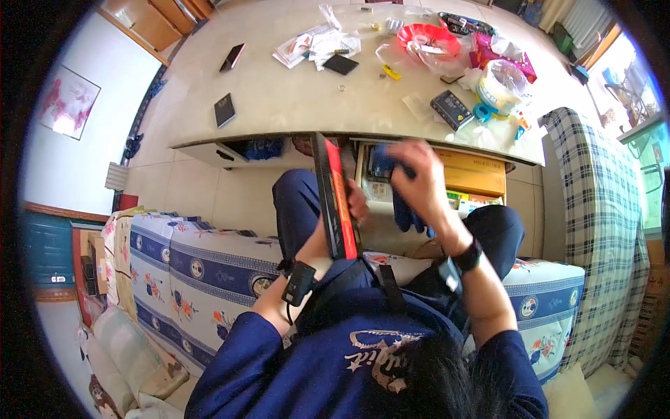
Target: Organizing various medication boxes, pill blister packs, and related documents from a table into a drawer.
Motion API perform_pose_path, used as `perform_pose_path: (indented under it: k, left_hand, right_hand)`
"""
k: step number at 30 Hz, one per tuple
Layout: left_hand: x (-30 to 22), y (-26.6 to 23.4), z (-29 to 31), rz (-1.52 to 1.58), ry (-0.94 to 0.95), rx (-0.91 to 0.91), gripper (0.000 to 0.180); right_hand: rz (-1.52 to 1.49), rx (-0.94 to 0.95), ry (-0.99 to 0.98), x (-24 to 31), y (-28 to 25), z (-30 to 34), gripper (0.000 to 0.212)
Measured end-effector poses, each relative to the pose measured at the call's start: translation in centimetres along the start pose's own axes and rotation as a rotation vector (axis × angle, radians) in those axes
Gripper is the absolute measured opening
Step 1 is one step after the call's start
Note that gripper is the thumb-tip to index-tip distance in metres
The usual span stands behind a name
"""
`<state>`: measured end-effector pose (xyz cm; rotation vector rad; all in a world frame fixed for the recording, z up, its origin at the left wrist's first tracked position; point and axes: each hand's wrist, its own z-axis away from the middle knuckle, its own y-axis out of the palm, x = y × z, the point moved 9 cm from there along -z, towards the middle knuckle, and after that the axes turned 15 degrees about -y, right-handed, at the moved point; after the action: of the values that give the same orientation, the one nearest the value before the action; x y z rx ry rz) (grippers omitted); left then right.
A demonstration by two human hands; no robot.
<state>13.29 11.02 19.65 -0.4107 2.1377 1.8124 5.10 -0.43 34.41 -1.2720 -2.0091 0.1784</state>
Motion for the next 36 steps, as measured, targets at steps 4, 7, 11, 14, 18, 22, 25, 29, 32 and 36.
perform_pose_path:
  k: [4,7,11,14,18,22,25,29,32,36]
  left_hand:
    - [-3.0,-2.5,3.9,0.175,0.095,-0.308,0.023]
    - [-2.6,-5.0,7.0,0.162,0.172,-1.063,0.026]
    - [-2.1,-5.4,8.1,0.081,0.273,-1.069,0.029]
    - [-0.8,-5.0,7.1,0.031,0.239,-1.058,0.030]
    - [3.9,-7.8,4.1,0.046,0.041,-1.102,0.031]
    - [8.7,-10.3,2.1,0.031,-0.266,-1.018,0.027]
    - [10.3,-10.9,2.9,0.110,-0.437,-1.062,0.024]
    - [9.2,-11.6,3.8,0.053,-0.419,-1.029,0.022]
    - [9.4,-11.8,3.5,0.048,-0.464,-1.020,0.020]
    - [9.8,-12.2,3.9,0.051,-0.488,-1.030,0.018]
  right_hand:
    - [0.097,-0.227,0.043,-5.8,-1.7,-6.4,0.030]
    - [0.312,-0.229,-0.176,-7.7,-0.6,-8.9,0.037]
    - [-0.130,-0.058,0.162,-10.0,2.4,-4.0,0.039]
    - [-0.595,0.125,0.698,-10.2,5.1,6.1,0.042]
    - [-0.742,-0.074,1.037,-10.2,4.8,17.6,0.041]
    - [-0.482,-0.034,0.988,-15.1,3.8,20.8,0.030]
    - [-0.222,-0.004,0.905,-20.2,2.3,22.5,0.029]
    - [-0.102,0.188,0.927,-24.0,4.2,24.2,0.032]
    - [-0.124,0.335,1.013,-26.8,5.4,26.6,0.032]
    - [-0.115,0.602,1.077,-26.8,8.0,27.3,0.030]
